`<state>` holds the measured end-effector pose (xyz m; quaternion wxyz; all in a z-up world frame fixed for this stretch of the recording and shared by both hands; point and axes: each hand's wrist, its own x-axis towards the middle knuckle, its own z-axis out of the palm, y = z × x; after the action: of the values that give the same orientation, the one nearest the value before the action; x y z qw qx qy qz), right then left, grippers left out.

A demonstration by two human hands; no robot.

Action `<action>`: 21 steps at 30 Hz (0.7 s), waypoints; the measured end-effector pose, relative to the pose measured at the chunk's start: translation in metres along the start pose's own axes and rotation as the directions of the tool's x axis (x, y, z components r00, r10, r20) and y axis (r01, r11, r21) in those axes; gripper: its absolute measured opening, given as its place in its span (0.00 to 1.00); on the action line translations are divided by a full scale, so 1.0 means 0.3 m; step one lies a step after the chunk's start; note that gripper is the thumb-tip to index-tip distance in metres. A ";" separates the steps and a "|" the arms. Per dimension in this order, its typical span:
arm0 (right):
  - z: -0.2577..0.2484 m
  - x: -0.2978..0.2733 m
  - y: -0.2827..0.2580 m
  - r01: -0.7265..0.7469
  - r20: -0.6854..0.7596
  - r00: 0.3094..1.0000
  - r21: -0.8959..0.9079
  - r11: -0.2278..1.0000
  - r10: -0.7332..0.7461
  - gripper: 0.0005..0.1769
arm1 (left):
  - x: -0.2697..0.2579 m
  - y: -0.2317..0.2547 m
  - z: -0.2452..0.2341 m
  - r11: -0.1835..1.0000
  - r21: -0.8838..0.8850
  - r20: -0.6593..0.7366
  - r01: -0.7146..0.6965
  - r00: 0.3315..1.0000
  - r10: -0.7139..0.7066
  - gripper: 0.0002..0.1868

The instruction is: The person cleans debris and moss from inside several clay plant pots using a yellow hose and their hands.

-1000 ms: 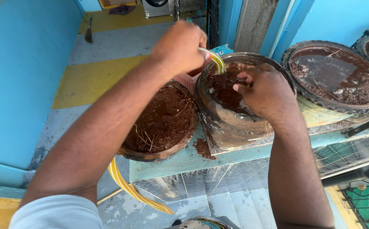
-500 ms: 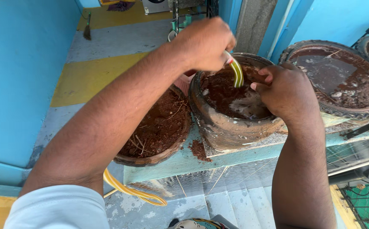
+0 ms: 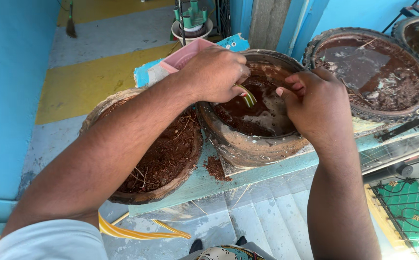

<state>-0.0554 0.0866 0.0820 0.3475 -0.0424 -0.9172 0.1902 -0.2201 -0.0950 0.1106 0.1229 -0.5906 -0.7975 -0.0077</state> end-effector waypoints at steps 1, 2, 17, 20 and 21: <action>-0.005 -0.004 -0.009 -0.003 -0.003 1.000 0.025 1.000 0.003 0.14 | -0.006 0.001 -0.008 0.999 -0.024 0.016 0.023 1.000 -0.023 0.13; -0.010 -0.007 -0.020 0.003 0.004 1.000 0.035 0.999 -0.003 0.14 | -0.010 0.003 -0.016 0.998 -0.045 0.043 0.044 0.998 -0.042 0.14; -0.034 -0.035 -0.131 0.049 -0.030 0.998 -0.029 0.998 -0.050 0.16 | -0.108 0.044 -0.040 0.972 0.063 -0.099 0.225 0.971 -0.218 0.29; -0.033 -0.041 -0.150 0.054 -0.027 0.998 -0.006 0.999 -0.054 0.16 | -0.131 0.062 -0.061 0.949 -0.034 -0.078 0.313 0.946 -0.315 0.30; -0.035 -0.046 -0.156 0.056 -0.021 0.998 0.009 0.998 -0.055 0.16 | -0.142 0.062 -0.073 0.938 -0.058 -0.040 0.342 0.938 -0.344 0.26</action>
<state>-0.0356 0.0438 0.0982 0.3621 -0.0171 -0.9135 0.1847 -0.1870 -0.1328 0.1207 0.1246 -0.4451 -0.8845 -0.0635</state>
